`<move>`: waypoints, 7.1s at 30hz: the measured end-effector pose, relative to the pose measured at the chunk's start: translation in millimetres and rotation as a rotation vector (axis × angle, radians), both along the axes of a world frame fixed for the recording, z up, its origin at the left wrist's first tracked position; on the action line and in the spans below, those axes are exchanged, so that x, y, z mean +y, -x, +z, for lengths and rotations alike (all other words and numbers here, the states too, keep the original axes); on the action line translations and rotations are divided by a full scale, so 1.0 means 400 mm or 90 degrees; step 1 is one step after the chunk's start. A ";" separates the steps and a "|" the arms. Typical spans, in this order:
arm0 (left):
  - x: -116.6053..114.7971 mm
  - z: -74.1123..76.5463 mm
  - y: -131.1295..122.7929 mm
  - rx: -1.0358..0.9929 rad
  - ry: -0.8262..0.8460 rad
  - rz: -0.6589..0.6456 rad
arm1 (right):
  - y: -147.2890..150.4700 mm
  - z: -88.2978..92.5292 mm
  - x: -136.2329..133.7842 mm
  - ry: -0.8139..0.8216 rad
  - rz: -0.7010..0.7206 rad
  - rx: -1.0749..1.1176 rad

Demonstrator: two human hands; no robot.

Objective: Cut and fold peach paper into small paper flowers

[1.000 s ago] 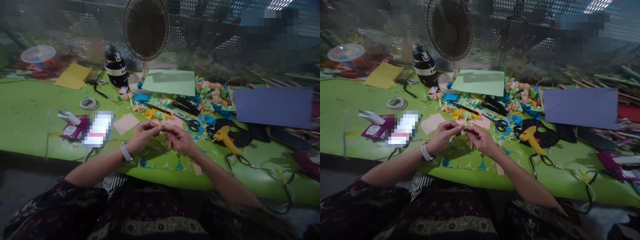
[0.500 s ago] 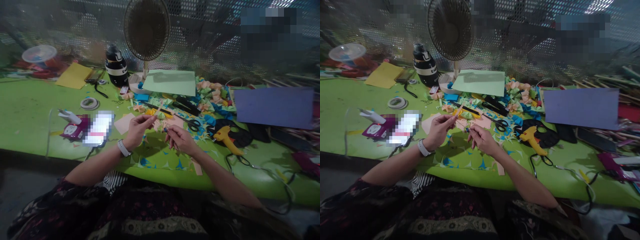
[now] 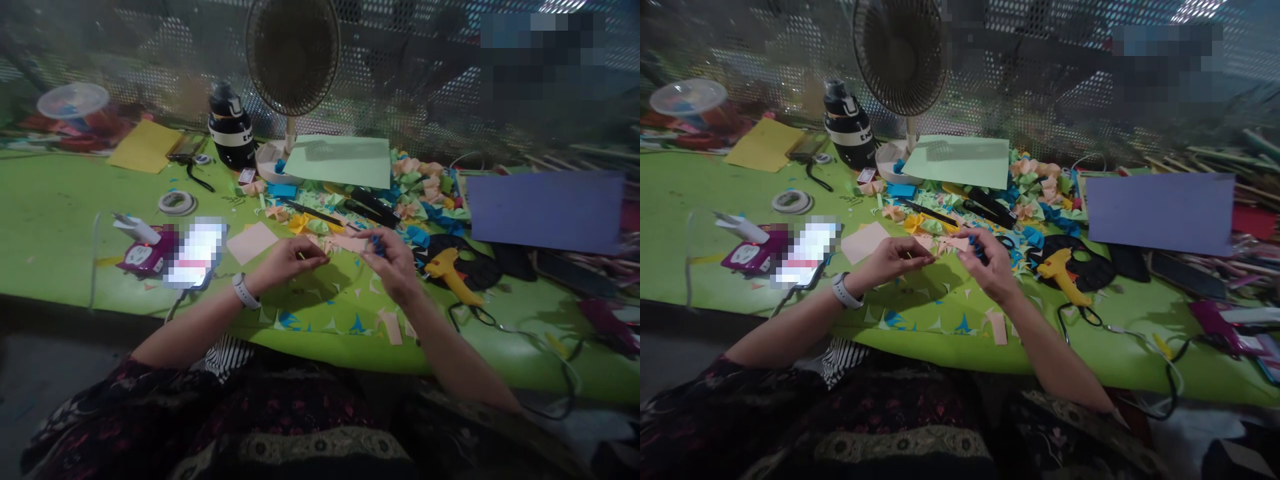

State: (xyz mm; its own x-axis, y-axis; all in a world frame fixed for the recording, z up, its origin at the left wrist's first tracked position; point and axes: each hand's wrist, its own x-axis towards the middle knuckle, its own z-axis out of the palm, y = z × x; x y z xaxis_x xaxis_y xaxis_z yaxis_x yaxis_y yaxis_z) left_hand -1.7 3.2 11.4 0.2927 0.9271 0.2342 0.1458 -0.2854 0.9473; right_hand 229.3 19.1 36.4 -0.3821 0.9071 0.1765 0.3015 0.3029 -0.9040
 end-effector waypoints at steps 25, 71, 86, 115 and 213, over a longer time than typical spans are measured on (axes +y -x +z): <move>-0.005 0.018 0.003 -0.057 0.056 0.037 | 0.071 -0.027 -0.008 0.328 -0.025 0.172; -0.028 -0.012 -0.037 -0.289 0.242 0.104 | 0.061 -0.033 -0.015 -0.086 0.055 -0.109; -0.033 -0.020 -0.043 -0.300 0.243 0.103 | 0.056 -0.041 -0.012 -0.058 0.065 -0.110; -0.030 -0.012 -0.045 -0.310 0.162 0.122 | 0.067 -0.057 -0.014 -0.170 0.094 -0.042; -0.009 -0.022 -0.035 -0.363 0.118 0.193 | 0.056 -0.062 -0.014 -0.091 0.146 -0.083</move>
State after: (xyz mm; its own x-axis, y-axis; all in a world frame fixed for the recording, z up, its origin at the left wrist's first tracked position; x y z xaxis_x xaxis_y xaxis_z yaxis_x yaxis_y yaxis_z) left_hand 12.5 -0.5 2.8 -0.1085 0.9887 0.1034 -0.3435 -0.1349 0.9294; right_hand 206.8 13.3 11.7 -0.6020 0.7638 0.2328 0.3209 0.4984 -0.8054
